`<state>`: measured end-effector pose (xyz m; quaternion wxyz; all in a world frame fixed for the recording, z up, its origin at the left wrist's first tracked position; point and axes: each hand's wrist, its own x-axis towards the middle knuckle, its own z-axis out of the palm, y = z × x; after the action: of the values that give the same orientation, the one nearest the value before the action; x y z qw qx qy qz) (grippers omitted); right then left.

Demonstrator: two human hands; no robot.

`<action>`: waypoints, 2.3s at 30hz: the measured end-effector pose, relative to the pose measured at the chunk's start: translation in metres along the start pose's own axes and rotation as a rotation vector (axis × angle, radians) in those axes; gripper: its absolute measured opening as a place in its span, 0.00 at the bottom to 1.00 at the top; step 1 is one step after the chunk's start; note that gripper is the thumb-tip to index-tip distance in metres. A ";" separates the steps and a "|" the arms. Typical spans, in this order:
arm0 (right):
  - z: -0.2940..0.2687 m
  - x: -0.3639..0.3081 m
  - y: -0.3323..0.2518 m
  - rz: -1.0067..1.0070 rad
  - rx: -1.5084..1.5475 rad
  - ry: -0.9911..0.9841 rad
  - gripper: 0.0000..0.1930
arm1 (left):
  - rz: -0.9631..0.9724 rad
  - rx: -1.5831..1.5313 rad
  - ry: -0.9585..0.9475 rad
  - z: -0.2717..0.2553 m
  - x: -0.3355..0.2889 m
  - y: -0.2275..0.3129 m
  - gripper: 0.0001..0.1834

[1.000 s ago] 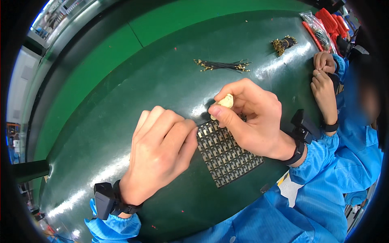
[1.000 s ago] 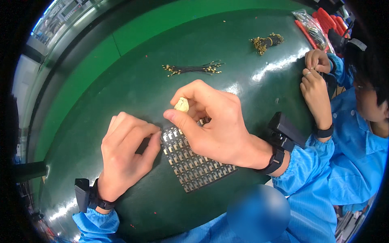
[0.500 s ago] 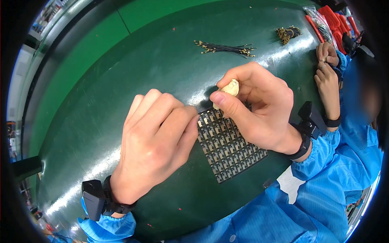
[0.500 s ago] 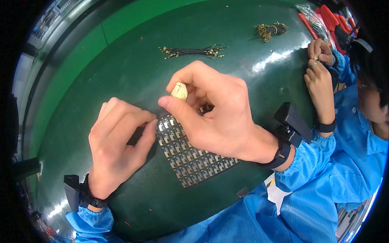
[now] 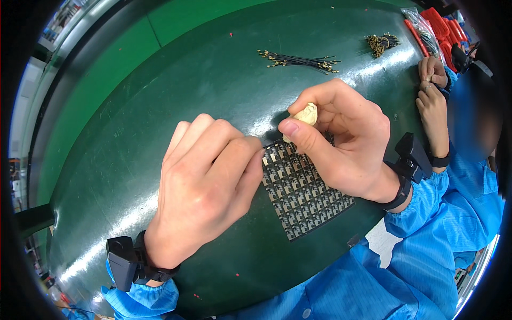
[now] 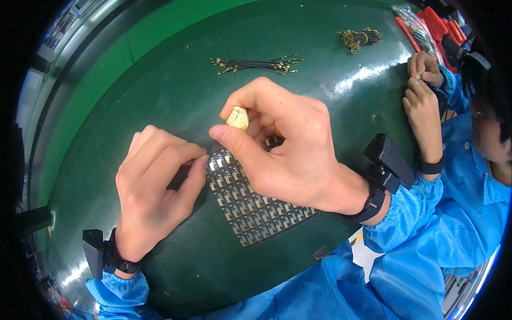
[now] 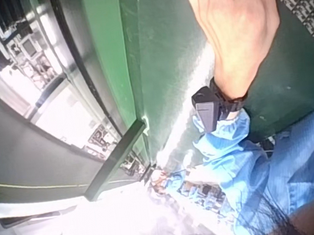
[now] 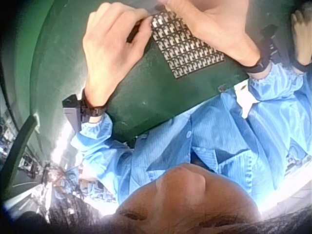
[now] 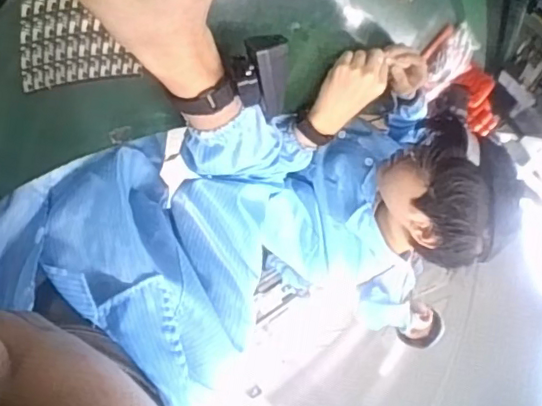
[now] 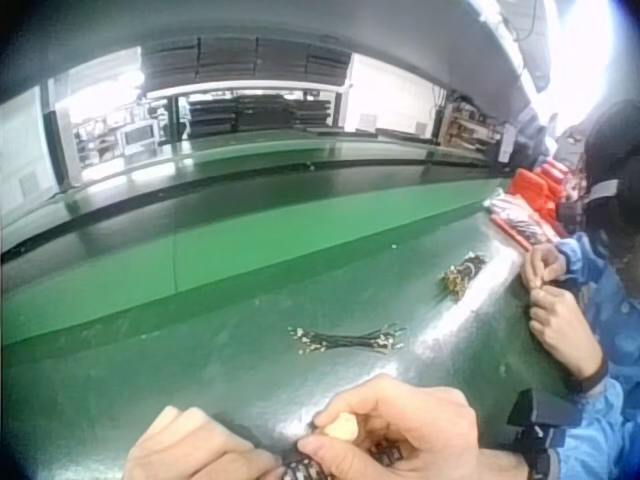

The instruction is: Assembling tiny electronic components onto a grid or circuit board using a adhesive putty tool.

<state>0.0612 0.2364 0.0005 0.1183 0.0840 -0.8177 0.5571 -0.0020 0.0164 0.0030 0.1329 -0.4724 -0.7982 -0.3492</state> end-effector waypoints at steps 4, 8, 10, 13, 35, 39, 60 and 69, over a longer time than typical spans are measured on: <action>0.000 0.000 0.001 -0.036 -0.051 0.001 0.10 | 0.000 0.000 0.002 -0.001 0.000 0.000 0.13; 0.000 0.000 0.001 -0.047 -0.080 -0.012 0.10 | -0.002 0.003 0.005 0.000 -0.001 0.000 0.13; -0.001 0.000 0.002 -0.086 -0.110 -0.016 0.10 | 0.003 0.010 0.014 0.000 -0.001 0.000 0.13; 0.000 0.000 0.003 -0.139 -0.148 -0.018 0.11 | 0.005 0.008 0.018 0.000 -0.001 -0.001 0.13; 0.002 0.000 -0.001 -0.084 -0.087 -0.033 0.12 | -0.004 -0.018 0.016 -0.002 -0.003 -0.002 0.12; 0.001 0.004 -0.003 -0.187 -0.229 -0.026 0.11 | -0.003 -0.021 0.017 -0.001 -0.001 -0.003 0.13; 0.011 0.001 0.009 0.059 0.082 0.143 0.08 | -0.041 -0.008 -0.016 0.005 -0.001 0.001 0.08; 0.020 0.010 0.000 -0.001 0.013 0.146 0.09 | -0.062 0.009 -0.094 -0.016 -0.004 0.002 0.09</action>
<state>0.0498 0.2179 -0.0040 0.1773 0.0445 -0.8033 0.5669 0.0000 0.0039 0.0132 0.0864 -0.4628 -0.8194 -0.3271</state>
